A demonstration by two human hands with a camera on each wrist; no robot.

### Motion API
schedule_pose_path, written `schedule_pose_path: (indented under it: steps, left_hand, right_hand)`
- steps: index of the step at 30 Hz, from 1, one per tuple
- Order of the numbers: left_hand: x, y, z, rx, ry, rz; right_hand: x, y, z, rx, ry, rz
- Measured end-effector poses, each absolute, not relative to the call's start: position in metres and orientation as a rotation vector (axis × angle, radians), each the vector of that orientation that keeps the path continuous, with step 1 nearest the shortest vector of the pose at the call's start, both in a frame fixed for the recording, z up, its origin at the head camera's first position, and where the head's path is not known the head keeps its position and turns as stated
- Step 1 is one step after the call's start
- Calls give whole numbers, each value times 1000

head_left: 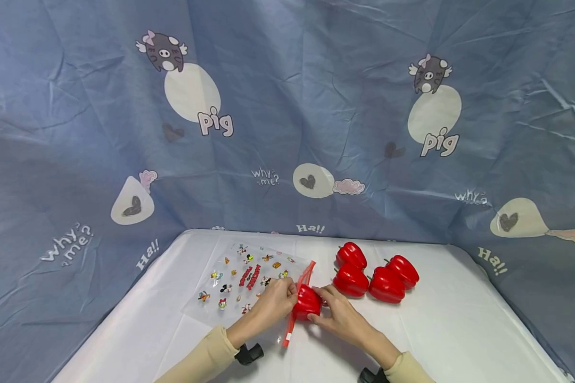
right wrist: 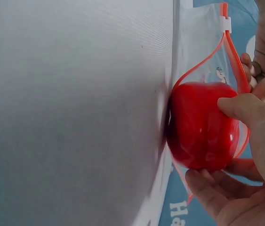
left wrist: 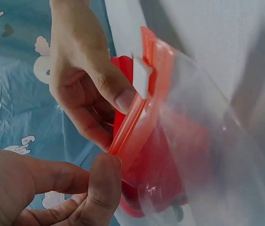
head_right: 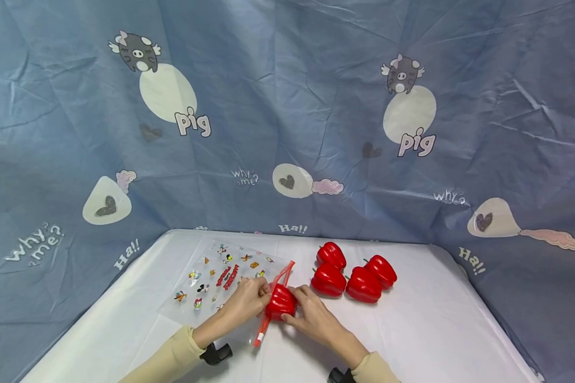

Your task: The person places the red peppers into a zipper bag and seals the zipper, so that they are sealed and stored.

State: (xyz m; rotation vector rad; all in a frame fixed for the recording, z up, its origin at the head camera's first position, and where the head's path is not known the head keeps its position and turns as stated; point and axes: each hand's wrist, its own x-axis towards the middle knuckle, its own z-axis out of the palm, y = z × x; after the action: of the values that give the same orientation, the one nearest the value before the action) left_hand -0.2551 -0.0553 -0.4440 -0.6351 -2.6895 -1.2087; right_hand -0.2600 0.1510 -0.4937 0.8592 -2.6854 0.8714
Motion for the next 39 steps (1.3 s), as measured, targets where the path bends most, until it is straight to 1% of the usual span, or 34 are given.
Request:
schedule_pose_path:
  steps: [16,33,39]
  left_hand:
    - [-253,-57,-444,-642,-2685,-1097]
    - [-253,-55,-447,-665,-2668,-1103]
    - [-254,-54,-445,-660,-2685,-1123]
  right_hand:
    - [-264,144,-500,885,-2627,1183]
    - [-268,137,-503,880,-2608,1316]
    - [-271,137,-505,924,-2581,1349]
